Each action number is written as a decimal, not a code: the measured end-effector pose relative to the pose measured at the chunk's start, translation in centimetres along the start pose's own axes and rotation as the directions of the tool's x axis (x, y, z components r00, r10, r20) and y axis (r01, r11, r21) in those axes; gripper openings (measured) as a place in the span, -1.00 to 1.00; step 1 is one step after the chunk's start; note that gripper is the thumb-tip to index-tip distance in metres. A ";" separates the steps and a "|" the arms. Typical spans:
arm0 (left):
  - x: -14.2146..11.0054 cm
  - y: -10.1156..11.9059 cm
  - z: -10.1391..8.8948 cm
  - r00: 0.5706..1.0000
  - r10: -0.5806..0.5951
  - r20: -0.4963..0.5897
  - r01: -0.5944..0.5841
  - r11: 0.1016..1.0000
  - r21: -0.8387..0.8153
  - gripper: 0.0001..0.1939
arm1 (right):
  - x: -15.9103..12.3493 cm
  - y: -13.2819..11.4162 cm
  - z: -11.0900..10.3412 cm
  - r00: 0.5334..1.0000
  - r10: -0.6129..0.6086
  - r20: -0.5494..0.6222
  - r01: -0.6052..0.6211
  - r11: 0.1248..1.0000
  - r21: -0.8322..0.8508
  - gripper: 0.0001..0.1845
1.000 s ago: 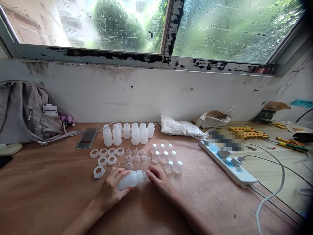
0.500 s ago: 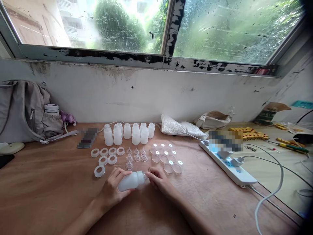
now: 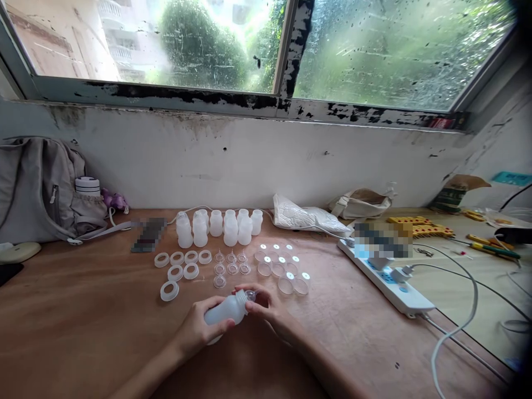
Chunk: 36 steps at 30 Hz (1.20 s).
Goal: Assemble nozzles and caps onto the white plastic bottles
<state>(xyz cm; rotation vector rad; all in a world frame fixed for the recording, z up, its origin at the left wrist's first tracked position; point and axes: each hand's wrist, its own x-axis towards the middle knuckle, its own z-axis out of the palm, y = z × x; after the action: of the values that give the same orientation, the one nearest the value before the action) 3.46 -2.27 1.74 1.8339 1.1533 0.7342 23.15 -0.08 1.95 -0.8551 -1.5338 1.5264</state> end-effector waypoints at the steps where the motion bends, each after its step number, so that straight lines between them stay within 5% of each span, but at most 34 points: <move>1: 0.0 -0.4 0.2 0.998 0.048 -0.050 -0.046 0.998 0.047 -0.62 | 0.0 0.2 0.1 0.999 0.005 -0.051 -0.008 0.999 -0.044 -0.64; 4: 0.3 -1.3 0.8 0.942 0.244 -0.229 -0.192 0.955 0.227 -0.56 | 0.1 0.9 0.3 0.982 0.004 -0.188 -0.035 0.986 -0.165 -0.66; 6: 0.4 -1.3 1.0 0.937 0.242 -0.254 -0.192 0.960 0.206 -0.55 | 0.2 1.0 0.4 0.980 -0.021 -0.200 -0.012 0.987 -0.162 -0.65; 10: 0.5 0.2 1.3 0.997 -0.058 0.042 0.067 0.960 -0.271 -0.62 | -0.2 0.1 1.0 0.993 -0.089 -0.076 0.091 0.995 0.031 -0.54; 12: 0.3 1.1 1.5 0.962 -0.117 0.247 0.232 0.829 -0.510 -0.60 | -0.3 -0.5 1.5 0.996 -0.075 -0.043 0.081 0.985 0.152 -0.52; 15: 0.0 2.0 2.0 0.897 -0.090 0.434 0.381 0.657 -0.651 -0.59 | -0.1 -1.2 2.3 1.000 0.010 -0.015 -0.006 0.961 0.276 -0.67; 19: 0.1 2.6 2.4 0.872 -0.025 0.488 0.426 0.529 -0.734 -0.66 | 0.8 -2.2 3.0 0.997 0.021 -0.080 0.008 0.935 0.355 -0.80; 24: 0.7 2.5 3.2 0.830 0.074 0.553 0.513 0.291 -0.808 -0.69 | 1.6 -3.2 3.0 0.997 -0.008 -0.081 0.042 0.907 0.420 -0.72; 26: 0.8 2.6 3.3 0.842 0.025 0.539 0.500 0.338 -0.797 -0.70 | 1.7 -3.1 2.9 0.995 0.016 -0.101 0.026 0.915 0.402 -0.78; 31: 1.6 2.8 3.4 0.906 -0.100 0.412 0.374 0.645 -0.666 -0.76 | 1.7 -1.8 2.6 0.974 -0.005 -0.227 0.082 0.940 0.330 -0.80; 36: 2.6 2.8 4.1 0.976 -0.136 0.173 0.195 0.899 -0.392 -0.78 | 1.5 -1.5 2.4 0.946 -0.081 -0.312 0.173 0.944 0.280 -0.82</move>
<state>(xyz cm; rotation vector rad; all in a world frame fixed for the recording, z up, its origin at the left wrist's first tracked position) 9.02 -1.98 2.33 1.3954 0.9646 0.6750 20.41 0.11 3.64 -0.7490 -1.0804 1.4175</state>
